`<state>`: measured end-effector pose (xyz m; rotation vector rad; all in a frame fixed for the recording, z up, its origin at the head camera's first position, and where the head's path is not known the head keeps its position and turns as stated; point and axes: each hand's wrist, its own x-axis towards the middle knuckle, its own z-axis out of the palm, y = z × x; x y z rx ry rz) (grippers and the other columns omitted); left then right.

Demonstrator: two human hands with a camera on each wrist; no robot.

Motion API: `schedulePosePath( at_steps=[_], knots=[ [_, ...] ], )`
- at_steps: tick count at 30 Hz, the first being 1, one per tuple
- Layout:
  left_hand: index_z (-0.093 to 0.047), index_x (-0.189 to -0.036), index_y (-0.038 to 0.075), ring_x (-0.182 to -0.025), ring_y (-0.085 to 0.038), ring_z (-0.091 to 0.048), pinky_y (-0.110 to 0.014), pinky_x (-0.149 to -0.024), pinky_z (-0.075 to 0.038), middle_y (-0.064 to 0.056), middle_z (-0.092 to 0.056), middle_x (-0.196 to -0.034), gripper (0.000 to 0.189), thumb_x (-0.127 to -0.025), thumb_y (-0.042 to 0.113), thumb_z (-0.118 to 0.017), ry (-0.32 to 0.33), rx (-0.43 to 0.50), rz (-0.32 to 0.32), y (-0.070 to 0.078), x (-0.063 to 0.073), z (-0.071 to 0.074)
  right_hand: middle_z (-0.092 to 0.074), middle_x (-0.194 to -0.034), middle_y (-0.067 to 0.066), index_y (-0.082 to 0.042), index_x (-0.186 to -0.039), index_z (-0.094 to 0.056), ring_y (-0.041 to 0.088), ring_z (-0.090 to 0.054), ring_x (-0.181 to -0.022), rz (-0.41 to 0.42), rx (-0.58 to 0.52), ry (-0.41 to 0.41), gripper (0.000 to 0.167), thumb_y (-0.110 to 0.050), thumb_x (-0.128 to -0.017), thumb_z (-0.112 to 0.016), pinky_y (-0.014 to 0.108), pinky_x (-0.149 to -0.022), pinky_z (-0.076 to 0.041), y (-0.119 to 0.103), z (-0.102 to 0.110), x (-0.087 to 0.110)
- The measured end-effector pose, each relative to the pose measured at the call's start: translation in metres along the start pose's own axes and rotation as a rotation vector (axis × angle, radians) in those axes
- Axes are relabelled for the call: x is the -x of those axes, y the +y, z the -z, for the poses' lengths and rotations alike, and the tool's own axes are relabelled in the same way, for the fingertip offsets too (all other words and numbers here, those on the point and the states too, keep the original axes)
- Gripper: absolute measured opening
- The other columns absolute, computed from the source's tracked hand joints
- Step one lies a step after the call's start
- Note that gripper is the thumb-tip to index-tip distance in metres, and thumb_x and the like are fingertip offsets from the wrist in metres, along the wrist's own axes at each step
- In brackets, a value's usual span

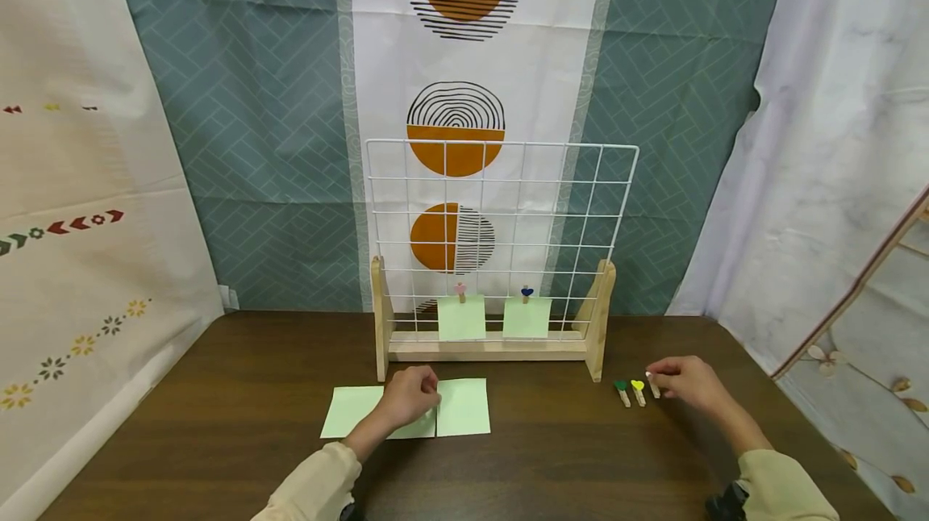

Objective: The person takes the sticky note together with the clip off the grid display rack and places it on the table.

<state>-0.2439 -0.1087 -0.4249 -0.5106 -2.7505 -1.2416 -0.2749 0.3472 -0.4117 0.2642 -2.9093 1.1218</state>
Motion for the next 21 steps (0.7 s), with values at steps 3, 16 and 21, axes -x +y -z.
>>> schedulePosePath(
  at_steps=[3,16,21],
  knots=[
    [-0.063,-0.081,-0.002,-0.063,-0.013,-0.056,-0.028,-0.054,-0.046,-0.004,-0.063,-0.072,0.006,-0.076,-0.002,-0.066,-0.007,-0.001,-0.004,-0.0002,0.0012,-0.0005,-0.068,-0.096,0.021,0.013,-0.101,-0.067,0.021,-0.064,-0.073,-0.004,-0.019,-0.016,0.02,-0.004,-0.09,-0.064,0.029,-0.061,-0.054,0.0019,-0.0015,0.0016],
    [-0.063,-0.082,-0.002,-0.067,-0.016,-0.058,-0.03,-0.056,-0.048,-0.006,-0.064,-0.074,0.007,-0.076,-0.002,-0.067,-0.029,-0.011,0.021,0.0011,0.0024,0.0013,-0.067,-0.097,0.021,0.012,-0.101,-0.067,0.02,-0.06,-0.075,0.011,-0.018,-0.05,0.018,-0.001,-0.088,-0.063,0.028,-0.059,-0.053,0.0069,-0.0023,0.0028],
    [-0.063,-0.082,-0.003,-0.067,-0.016,-0.059,-0.03,-0.057,-0.048,-0.006,-0.064,-0.074,0.007,-0.076,-0.002,-0.067,-0.036,-0.015,0.018,0.0018,0.0017,0.0025,-0.067,-0.094,0.017,0.015,-0.106,-0.064,0.022,-0.062,-0.077,-0.015,-0.026,-0.046,0.023,-0.002,-0.092,-0.059,0.03,-0.06,-0.053,0.0076,-0.0009,0.001]
  ],
)
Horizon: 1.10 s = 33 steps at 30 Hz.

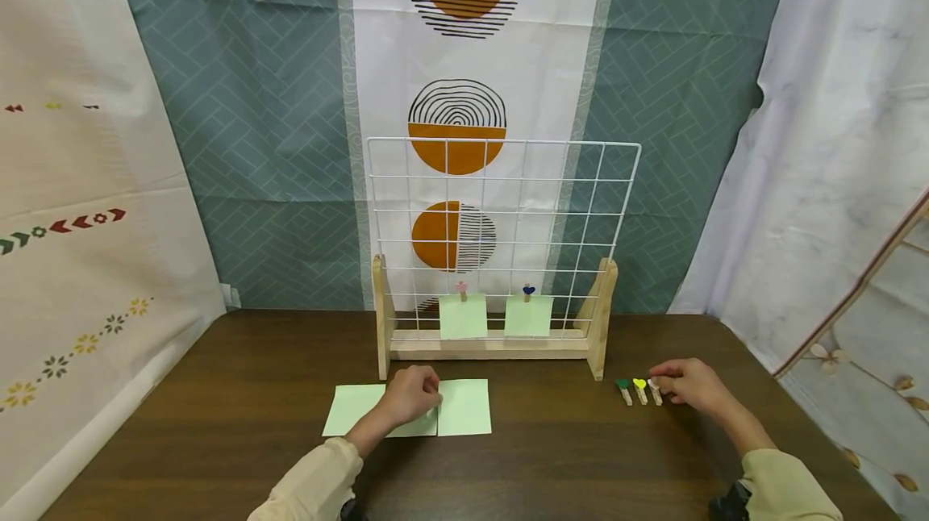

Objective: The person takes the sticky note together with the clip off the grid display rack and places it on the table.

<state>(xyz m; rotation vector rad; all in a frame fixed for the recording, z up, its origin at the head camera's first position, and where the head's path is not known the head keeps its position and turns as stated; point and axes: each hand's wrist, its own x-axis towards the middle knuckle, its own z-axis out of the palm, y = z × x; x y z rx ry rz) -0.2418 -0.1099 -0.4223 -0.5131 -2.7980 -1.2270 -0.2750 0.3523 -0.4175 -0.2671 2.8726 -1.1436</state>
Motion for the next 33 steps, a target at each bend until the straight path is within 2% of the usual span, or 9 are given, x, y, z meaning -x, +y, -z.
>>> schedulePosePath(
  at_steps=[4,12,19,22,27,33],
  knots=[
    [-0.063,-0.083,-0.003,-0.067,-0.017,-0.058,-0.03,-0.057,-0.048,-0.006,-0.063,-0.074,0.009,-0.075,-0.003,-0.067,0.008,-0.01,0.003,0.0,-0.001,0.0,-0.067,-0.09,0.015,0.016,-0.108,-0.062,0.024,-0.063,-0.078,-0.003,0.003,0.003,0.026,-0.005,-0.093,-0.058,0.031,-0.06,-0.054,-0.001,0.002,0.0],
    [-0.064,-0.097,-0.008,-0.065,-0.017,-0.057,-0.031,-0.056,-0.047,-0.008,-0.063,-0.078,0.018,-0.08,-0.003,-0.063,0.059,-0.014,-0.003,-0.001,0.0,0.003,-0.067,-0.087,0.015,0.017,-0.108,-0.061,0.024,-0.063,-0.077,0.013,0.028,0.026,0.026,-0.004,-0.093,-0.057,0.03,-0.058,-0.053,-0.002,0.004,0.0],
    [-0.066,-0.097,-0.008,-0.075,-0.023,-0.061,-0.037,-0.065,-0.05,-0.009,-0.066,-0.083,0.016,-0.082,-0.001,-0.063,0.126,-0.028,0.028,-0.008,0.004,0.012,-0.068,-0.088,0.018,0.016,-0.108,-0.061,0.024,-0.065,-0.074,0.043,0.058,0.085,0.026,-0.005,-0.093,-0.058,0.029,-0.058,-0.053,-0.006,0.007,0.0],
    [-0.067,-0.096,-0.005,-0.081,-0.026,-0.063,-0.039,-0.069,-0.051,-0.009,-0.068,-0.087,0.014,-0.083,0.0,-0.064,0.15,-0.033,0.046,-0.012,0.006,0.017,-0.068,-0.092,0.02,0.014,-0.107,-0.064,0.027,-0.066,-0.077,0.079,0.128,0.137,0.025,-0.006,-0.093,-0.059,0.033,-0.061,-0.053,-0.011,0.008,0.0],
    [-0.066,-0.101,-0.005,-0.089,-0.032,-0.065,-0.046,-0.075,-0.052,-0.014,-0.069,-0.094,0.016,-0.086,0.0,-0.063,0.15,-0.013,0.02,-0.016,0.011,0.024,-0.069,-0.099,0.021,0.008,-0.107,-0.068,0.04,-0.063,-0.092,0.13,0.229,0.234,0.025,-0.011,-0.094,-0.059,0.048,-0.073,-0.05,-0.029,0.004,0.0],
    [-0.064,-0.108,-0.009,-0.091,-0.033,-0.064,-0.047,-0.078,-0.051,-0.018,-0.067,-0.1,0.023,-0.087,-0.001,-0.062,0.187,0.008,-0.012,-0.013,0.01,0.025,-0.067,-0.106,0.024,0.006,-0.112,-0.067,0.043,-0.061,-0.097,0.149,0.165,0.277,0.029,-0.017,-0.097,-0.057,0.053,-0.077,-0.05,-0.062,-0.006,-0.003]
  ],
)
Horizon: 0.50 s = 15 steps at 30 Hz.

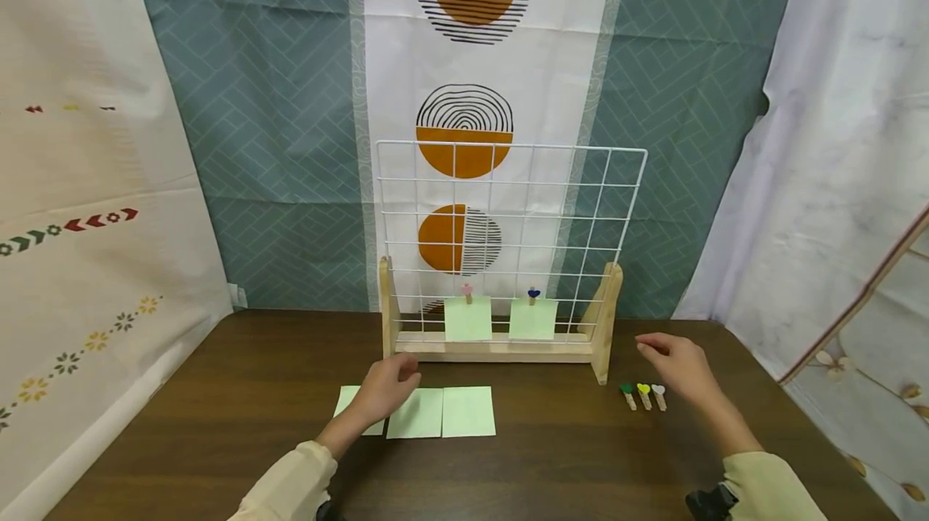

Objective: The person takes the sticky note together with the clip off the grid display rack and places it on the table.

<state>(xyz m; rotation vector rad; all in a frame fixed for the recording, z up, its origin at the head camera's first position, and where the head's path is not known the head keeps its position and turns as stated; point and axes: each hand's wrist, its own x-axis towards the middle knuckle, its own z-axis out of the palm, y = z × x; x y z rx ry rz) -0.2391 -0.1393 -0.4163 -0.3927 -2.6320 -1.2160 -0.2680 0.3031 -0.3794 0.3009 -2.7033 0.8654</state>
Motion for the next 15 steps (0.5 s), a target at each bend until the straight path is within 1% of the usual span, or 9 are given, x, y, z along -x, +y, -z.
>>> schedulePosePath(
  at_steps=[4,6,8,10,12,15],
  knots=[
    [-0.062,-0.112,-0.011,-0.092,-0.035,-0.065,-0.047,-0.076,-0.052,-0.022,-0.066,-0.104,0.026,-0.087,-0.002,-0.062,0.022,0.036,-0.017,0.003,-0.008,-0.006,-0.066,-0.109,0.023,0.005,-0.115,-0.066,0.041,-0.062,-0.098,-0.021,-0.056,0.041,0.032,-0.019,-0.098,-0.057,0.052,-0.08,-0.049,-0.021,-0.004,-0.007],
    [-0.059,-0.116,-0.012,-0.094,-0.036,-0.064,-0.047,-0.077,-0.052,-0.024,-0.064,-0.107,0.029,-0.088,-0.001,-0.06,0.033,0.068,-0.021,0.005,-0.014,-0.009,-0.066,-0.11,0.023,0.005,-0.116,-0.066,0.038,-0.064,-0.095,-0.037,-0.102,0.062,0.032,-0.019,-0.098,-0.057,0.048,-0.077,-0.051,-0.031,-0.006,-0.011],
    [-0.057,-0.117,-0.013,-0.096,-0.038,-0.063,-0.047,-0.077,-0.053,-0.025,-0.063,-0.109,0.032,-0.088,-0.001,-0.059,0.055,0.094,-0.022,0.007,-0.02,-0.012,-0.067,-0.108,0.022,0.005,-0.116,-0.066,0.035,-0.065,-0.091,-0.041,-0.149,0.076,0.032,-0.021,-0.098,-0.058,0.041,-0.074,-0.052,-0.041,-0.009,-0.015],
    [-0.057,-0.118,-0.013,-0.098,-0.038,-0.063,-0.046,-0.079,-0.052,-0.025,-0.062,-0.111,0.033,-0.088,-0.001,-0.058,0.084,0.117,-0.007,0.009,-0.026,-0.014,-0.069,-0.105,0.02,0.004,-0.116,-0.067,0.033,-0.066,-0.089,-0.033,-0.194,0.084,0.031,-0.02,-0.097,-0.059,0.034,-0.071,-0.052,-0.053,-0.013,-0.02],
    [-0.056,-0.119,-0.014,-0.099,-0.038,-0.062,-0.046,-0.08,-0.052,-0.026,-0.062,-0.111,0.034,-0.087,-0.002,-0.057,0.112,0.154,0.016,0.01,-0.031,-0.015,-0.07,-0.102,0.018,0.004,-0.114,-0.068,0.031,-0.065,-0.09,-0.009,-0.224,0.087,0.03,-0.02,-0.096,-0.061,0.03,-0.07,-0.05,-0.066,-0.018,-0.025],
    [-0.055,-0.119,-0.015,-0.101,-0.038,-0.061,-0.045,-0.082,-0.052,-0.028,-0.062,-0.113,0.034,-0.088,-0.003,-0.057,0.145,0.24,0.054,0.011,-0.037,-0.017,-0.07,-0.1,0.016,0.002,-0.114,-0.068,0.031,-0.065,-0.091,0.024,-0.253,0.077,0.029,-0.02,-0.096,-0.061,0.031,-0.07,-0.049,-0.085,-0.026,-0.033]
  ],
)
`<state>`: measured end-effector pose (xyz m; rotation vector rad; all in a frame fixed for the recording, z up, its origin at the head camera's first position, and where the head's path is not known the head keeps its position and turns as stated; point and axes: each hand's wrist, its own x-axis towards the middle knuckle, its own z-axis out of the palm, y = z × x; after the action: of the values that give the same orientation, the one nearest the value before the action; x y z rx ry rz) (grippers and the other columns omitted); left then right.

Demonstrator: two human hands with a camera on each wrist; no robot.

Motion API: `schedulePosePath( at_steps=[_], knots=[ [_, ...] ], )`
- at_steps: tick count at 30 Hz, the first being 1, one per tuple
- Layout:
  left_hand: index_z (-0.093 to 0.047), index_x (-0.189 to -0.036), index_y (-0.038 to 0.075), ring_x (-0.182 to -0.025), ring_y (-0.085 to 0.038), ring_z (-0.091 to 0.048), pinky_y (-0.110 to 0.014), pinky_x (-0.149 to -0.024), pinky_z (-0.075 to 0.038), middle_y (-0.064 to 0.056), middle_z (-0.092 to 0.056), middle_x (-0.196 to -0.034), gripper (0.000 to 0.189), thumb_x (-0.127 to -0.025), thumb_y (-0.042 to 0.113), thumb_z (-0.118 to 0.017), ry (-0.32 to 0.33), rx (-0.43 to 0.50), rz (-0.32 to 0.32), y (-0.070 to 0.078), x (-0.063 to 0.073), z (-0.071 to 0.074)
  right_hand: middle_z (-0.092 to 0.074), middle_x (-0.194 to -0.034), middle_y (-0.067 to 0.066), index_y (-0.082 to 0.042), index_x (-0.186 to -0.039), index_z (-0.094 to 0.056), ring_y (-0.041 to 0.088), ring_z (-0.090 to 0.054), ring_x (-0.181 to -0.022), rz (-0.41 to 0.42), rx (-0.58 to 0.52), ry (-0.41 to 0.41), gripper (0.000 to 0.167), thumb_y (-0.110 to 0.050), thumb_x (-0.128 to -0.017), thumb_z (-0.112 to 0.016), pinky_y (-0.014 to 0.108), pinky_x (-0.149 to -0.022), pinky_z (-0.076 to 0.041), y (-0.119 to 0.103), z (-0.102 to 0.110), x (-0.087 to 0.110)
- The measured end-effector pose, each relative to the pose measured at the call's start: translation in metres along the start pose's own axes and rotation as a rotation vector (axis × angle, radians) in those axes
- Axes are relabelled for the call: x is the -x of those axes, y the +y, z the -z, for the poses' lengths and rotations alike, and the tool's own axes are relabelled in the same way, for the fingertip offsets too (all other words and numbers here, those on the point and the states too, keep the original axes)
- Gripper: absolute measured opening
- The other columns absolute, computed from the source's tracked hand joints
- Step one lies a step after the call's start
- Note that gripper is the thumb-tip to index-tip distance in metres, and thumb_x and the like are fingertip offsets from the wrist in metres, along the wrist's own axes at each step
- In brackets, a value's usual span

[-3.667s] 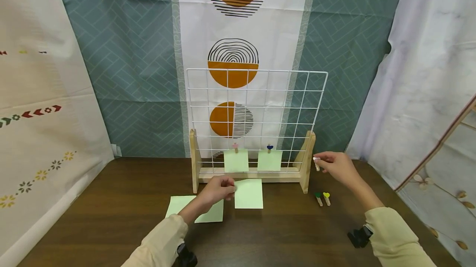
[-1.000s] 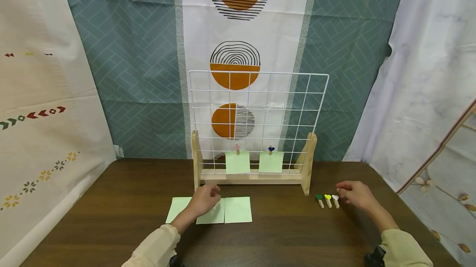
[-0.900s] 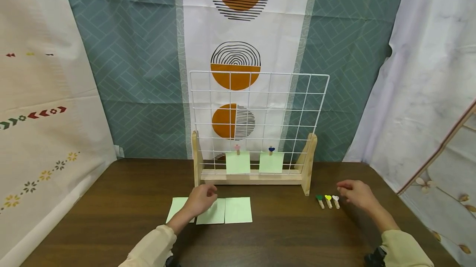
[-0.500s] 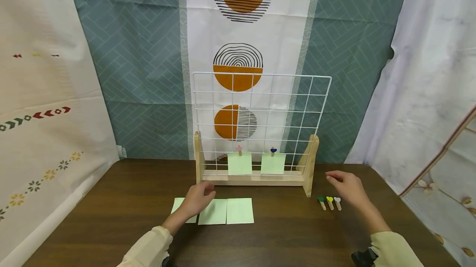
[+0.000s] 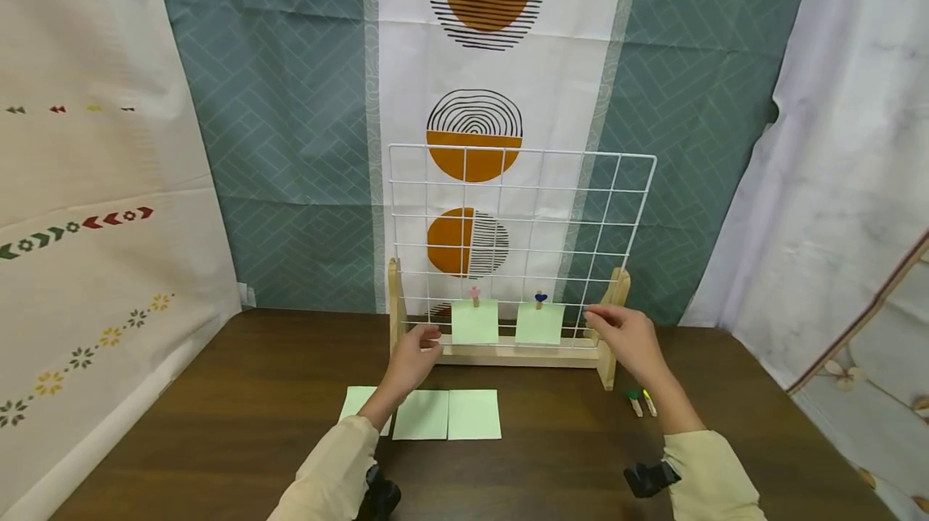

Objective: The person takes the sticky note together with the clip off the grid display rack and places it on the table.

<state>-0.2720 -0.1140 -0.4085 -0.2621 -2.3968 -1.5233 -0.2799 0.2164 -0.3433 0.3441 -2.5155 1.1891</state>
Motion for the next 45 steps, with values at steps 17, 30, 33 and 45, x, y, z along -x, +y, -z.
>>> schedulePosePath(
  at_steps=[17,30,33,45],
  knots=[
    [-0.057,-0.116,-0.015,-0.101,-0.038,-0.062,-0.042,-0.085,-0.052,-0.026,-0.063,-0.109,0.033,-0.084,-0.009,-0.055,0.095,0.148,0.081,0.008,-0.023,-0.018,-0.069,-0.105,0.016,0.001,-0.114,-0.068,0.028,-0.069,-0.083,0.033,-0.064,-0.108,0.026,-0.012,-0.093,-0.062,0.041,-0.074,-0.054,-0.055,-0.067,-0.031],
    [-0.058,-0.118,-0.012,-0.099,-0.035,-0.062,-0.041,-0.081,-0.053,-0.025,-0.064,-0.108,0.036,-0.083,-0.007,-0.057,0.127,0.096,0.143,0.018,-0.03,-0.031,-0.067,-0.114,0.015,0.002,-0.118,-0.067,0.031,-0.063,-0.107,0.124,-0.093,-0.174,0.027,-0.008,-0.093,-0.063,0.041,-0.085,-0.052,-0.088,-0.1,-0.043],
    [-0.06,-0.116,-0.012,-0.098,-0.034,-0.062,-0.041,-0.079,-0.053,-0.023,-0.065,-0.106,0.032,-0.085,-0.005,-0.056,0.143,0.096,0.155,0.02,-0.031,-0.03,-0.067,-0.115,0.014,0.001,-0.121,-0.066,0.029,-0.063,-0.106,0.132,-0.073,-0.187,0.03,-0.011,-0.093,-0.063,0.041,-0.084,-0.052,-0.093,-0.105,-0.048],
    [-0.066,-0.098,-0.007,-0.079,-0.024,-0.059,-0.033,-0.064,-0.049,-0.014,-0.065,-0.085,0.015,-0.087,-0.002,-0.058,0.225,0.068,0.135,0.022,-0.032,-0.03,-0.071,-0.098,0.013,0.003,-0.124,-0.062,0.024,-0.067,-0.069,0.082,0.01,-0.278,0.034,-0.015,-0.096,-0.061,0.028,-0.058,-0.053,-0.103,-0.118,-0.064]
  ],
)
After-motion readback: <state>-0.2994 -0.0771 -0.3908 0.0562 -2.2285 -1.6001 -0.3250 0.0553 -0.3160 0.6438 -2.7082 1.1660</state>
